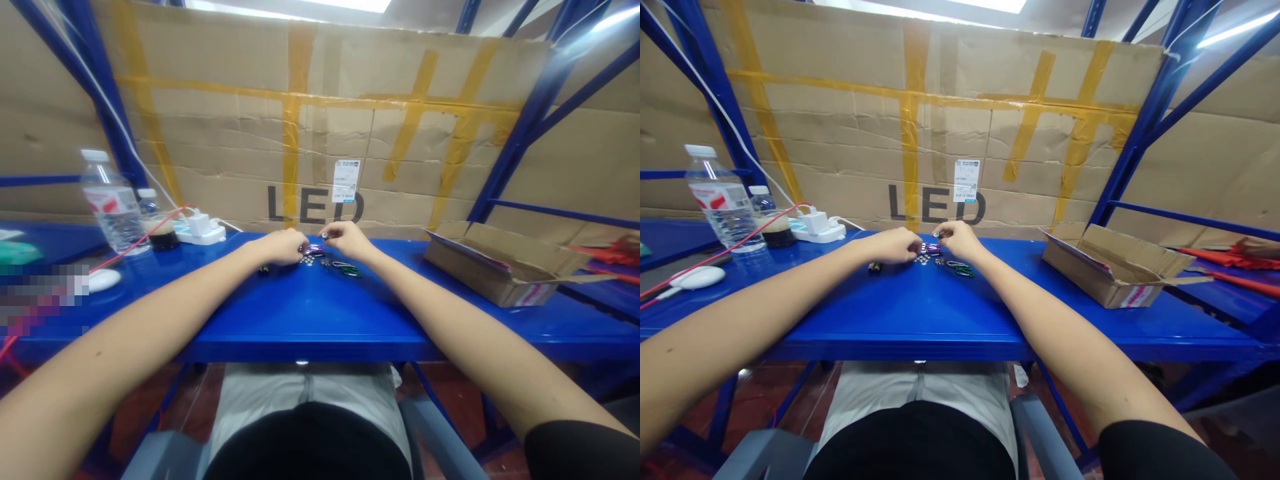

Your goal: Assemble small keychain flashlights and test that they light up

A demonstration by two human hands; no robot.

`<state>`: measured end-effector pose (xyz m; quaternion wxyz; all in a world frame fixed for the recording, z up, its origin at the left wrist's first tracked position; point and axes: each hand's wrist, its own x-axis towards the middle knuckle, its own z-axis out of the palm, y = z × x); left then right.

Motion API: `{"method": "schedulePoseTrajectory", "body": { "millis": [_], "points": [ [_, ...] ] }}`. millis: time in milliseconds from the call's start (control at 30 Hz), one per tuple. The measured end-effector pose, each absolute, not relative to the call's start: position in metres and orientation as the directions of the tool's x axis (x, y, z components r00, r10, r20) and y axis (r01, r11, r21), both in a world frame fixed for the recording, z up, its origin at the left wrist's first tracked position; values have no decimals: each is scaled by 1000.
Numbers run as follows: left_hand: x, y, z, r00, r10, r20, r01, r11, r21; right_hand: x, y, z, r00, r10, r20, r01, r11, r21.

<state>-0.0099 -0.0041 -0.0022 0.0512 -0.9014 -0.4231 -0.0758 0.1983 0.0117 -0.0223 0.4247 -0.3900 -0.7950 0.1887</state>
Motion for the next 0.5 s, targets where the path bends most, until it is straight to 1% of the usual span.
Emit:
{"method": "schedulePoseTrajectory", "body": {
  "millis": [67, 167, 333, 500],
  "points": [
    [-10, -4, -4, 621, 778, 95, 781, -625, 9, 198, 11, -22, -338, 782, 523, 462, 622, -632],
    [-10, -4, -5, 594, 802, 59, 803, -596, 20, 197, 10, -22, -347, 782, 518, 471, 623, -624],
    [-9, -2, -8, 586, 807, 77, 808, -589, 31, 196, 10, -23, -363, 759, 540, 510, 647, -567],
    [-7, 3, -13, 584, 802, 128, 797, -596, 99, 195, 12, -26, -385, 739, 553, 506, 670, -543]
  ]
}}
